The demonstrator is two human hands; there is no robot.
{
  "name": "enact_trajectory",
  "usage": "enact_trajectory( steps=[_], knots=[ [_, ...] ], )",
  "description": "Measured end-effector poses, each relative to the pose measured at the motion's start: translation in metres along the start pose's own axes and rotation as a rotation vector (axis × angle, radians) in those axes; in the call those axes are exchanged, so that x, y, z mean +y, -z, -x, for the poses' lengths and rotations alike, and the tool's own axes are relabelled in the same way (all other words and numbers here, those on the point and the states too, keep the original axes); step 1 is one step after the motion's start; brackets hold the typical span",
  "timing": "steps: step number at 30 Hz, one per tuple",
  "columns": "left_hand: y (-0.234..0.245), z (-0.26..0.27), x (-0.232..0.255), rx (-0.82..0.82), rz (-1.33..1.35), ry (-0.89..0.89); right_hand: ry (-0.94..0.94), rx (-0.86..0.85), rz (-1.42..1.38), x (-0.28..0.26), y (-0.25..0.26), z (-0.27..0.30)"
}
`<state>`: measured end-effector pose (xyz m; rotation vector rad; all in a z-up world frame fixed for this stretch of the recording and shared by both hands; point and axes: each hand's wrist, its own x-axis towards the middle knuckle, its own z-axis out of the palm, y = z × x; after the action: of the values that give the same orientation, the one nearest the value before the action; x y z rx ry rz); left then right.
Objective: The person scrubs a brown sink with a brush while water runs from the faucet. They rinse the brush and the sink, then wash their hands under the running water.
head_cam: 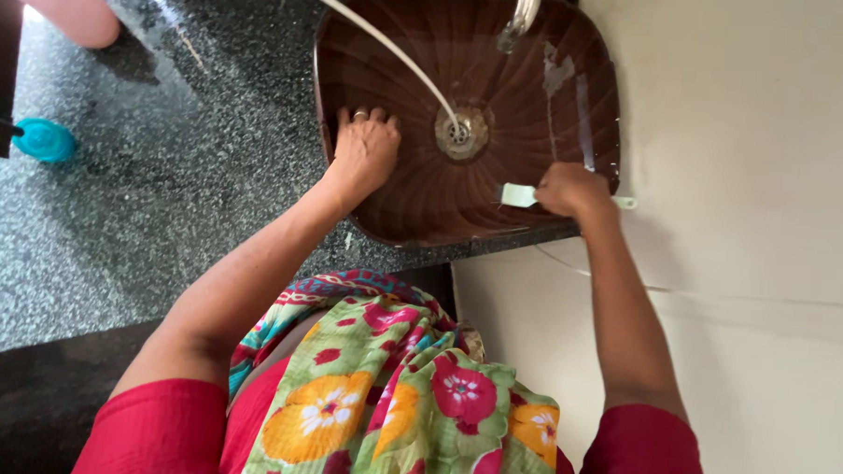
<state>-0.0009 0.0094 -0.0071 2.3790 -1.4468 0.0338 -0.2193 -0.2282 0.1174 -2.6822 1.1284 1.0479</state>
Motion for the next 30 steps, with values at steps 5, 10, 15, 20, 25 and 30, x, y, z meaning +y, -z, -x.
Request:
enact_trajectory(
  steps=[5,10,15,20,25,30],
  knots=[
    [-0.024,0.003,-0.004,0.071,-0.161,-0.107,0.519,0.055,-0.202,-0.091,-0.032,0.023],
    [-0.033,0.011,-0.008,-0.066,-0.203,-0.158,0.531,0.008,-0.13,-0.074,-0.022,0.032],
    [-0.023,0.008,-0.001,-0.304,-0.199,-0.132,-0.09,0.115,0.171,0.052,0.012,-0.017],
    [0.0,0.003,0.005,-0.468,-0.185,-0.114,-0.117,0.56,0.144,0.047,-0.011,-0.109],
    [0.015,0.001,0.01,-0.541,-0.198,-0.114,0.133,0.851,-0.114,-0.003,-0.037,-0.173],
    [0.009,0.002,0.009,-0.512,-0.203,-0.103,-0.142,0.814,-0.245,0.032,-0.013,-0.179]
  ],
)
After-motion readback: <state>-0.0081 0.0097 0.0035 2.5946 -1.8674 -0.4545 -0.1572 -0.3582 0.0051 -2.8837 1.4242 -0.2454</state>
